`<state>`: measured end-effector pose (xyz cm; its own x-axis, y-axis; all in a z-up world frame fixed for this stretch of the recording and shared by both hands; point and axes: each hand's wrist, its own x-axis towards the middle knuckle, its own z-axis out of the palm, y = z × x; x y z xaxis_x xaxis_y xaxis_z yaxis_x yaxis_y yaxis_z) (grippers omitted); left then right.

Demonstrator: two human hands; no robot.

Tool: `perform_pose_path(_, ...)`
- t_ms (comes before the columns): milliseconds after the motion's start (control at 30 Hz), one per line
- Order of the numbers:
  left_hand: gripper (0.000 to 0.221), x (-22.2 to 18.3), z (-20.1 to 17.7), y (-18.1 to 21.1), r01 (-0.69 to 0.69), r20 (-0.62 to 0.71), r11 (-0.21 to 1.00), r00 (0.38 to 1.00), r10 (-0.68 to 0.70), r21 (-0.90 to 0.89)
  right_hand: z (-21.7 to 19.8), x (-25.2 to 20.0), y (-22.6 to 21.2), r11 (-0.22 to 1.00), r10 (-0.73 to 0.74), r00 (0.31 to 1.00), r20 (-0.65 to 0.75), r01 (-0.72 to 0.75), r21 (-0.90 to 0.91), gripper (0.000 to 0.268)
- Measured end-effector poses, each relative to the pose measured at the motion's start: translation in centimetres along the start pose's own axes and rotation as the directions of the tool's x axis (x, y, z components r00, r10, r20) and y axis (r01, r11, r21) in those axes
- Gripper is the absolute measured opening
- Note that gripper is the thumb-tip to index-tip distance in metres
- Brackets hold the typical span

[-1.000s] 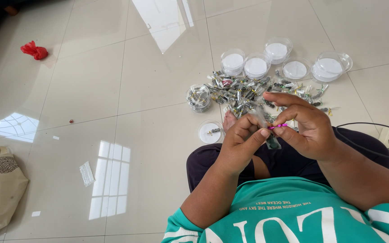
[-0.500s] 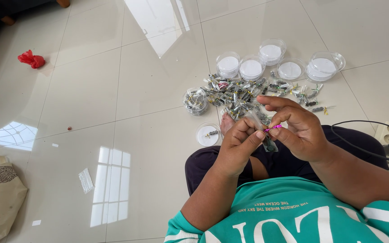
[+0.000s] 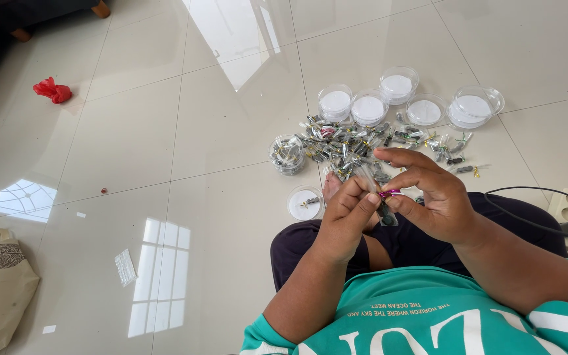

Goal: Packaging small components into clear plastic containers while sitting on the floor.

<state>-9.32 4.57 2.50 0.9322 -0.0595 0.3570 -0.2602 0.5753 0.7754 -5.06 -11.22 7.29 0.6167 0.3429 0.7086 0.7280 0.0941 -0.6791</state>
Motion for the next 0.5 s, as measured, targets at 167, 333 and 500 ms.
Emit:
perform_pose_path(167, 0.005, 0.3, 1.3, 1.9, 0.042, -0.001, 0.999, 0.999, -0.042, -0.034, -0.4, -0.1, 0.7, 1.0, -0.009, 1.0, 0.014, 0.009, 0.001, 0.012)
perform_pose_path(333, 0.008, 0.5, 1.7, 2.4, 0.065, 0.011, 0.995, 0.998, -0.064, -0.073, -0.6, -0.2, 1.1, 1.0, -0.031, 0.999, 0.041, 0.031, -0.004, 0.018)
perform_pose_path(500, 0.007, 0.8, 1.9, 2.6, 0.101, 0.016, 0.991, 0.995, -0.1, -0.085, -1.3, 0.5, 0.4, 0.976, -0.14, 0.983, 0.123, 0.158, -0.152, 0.011)
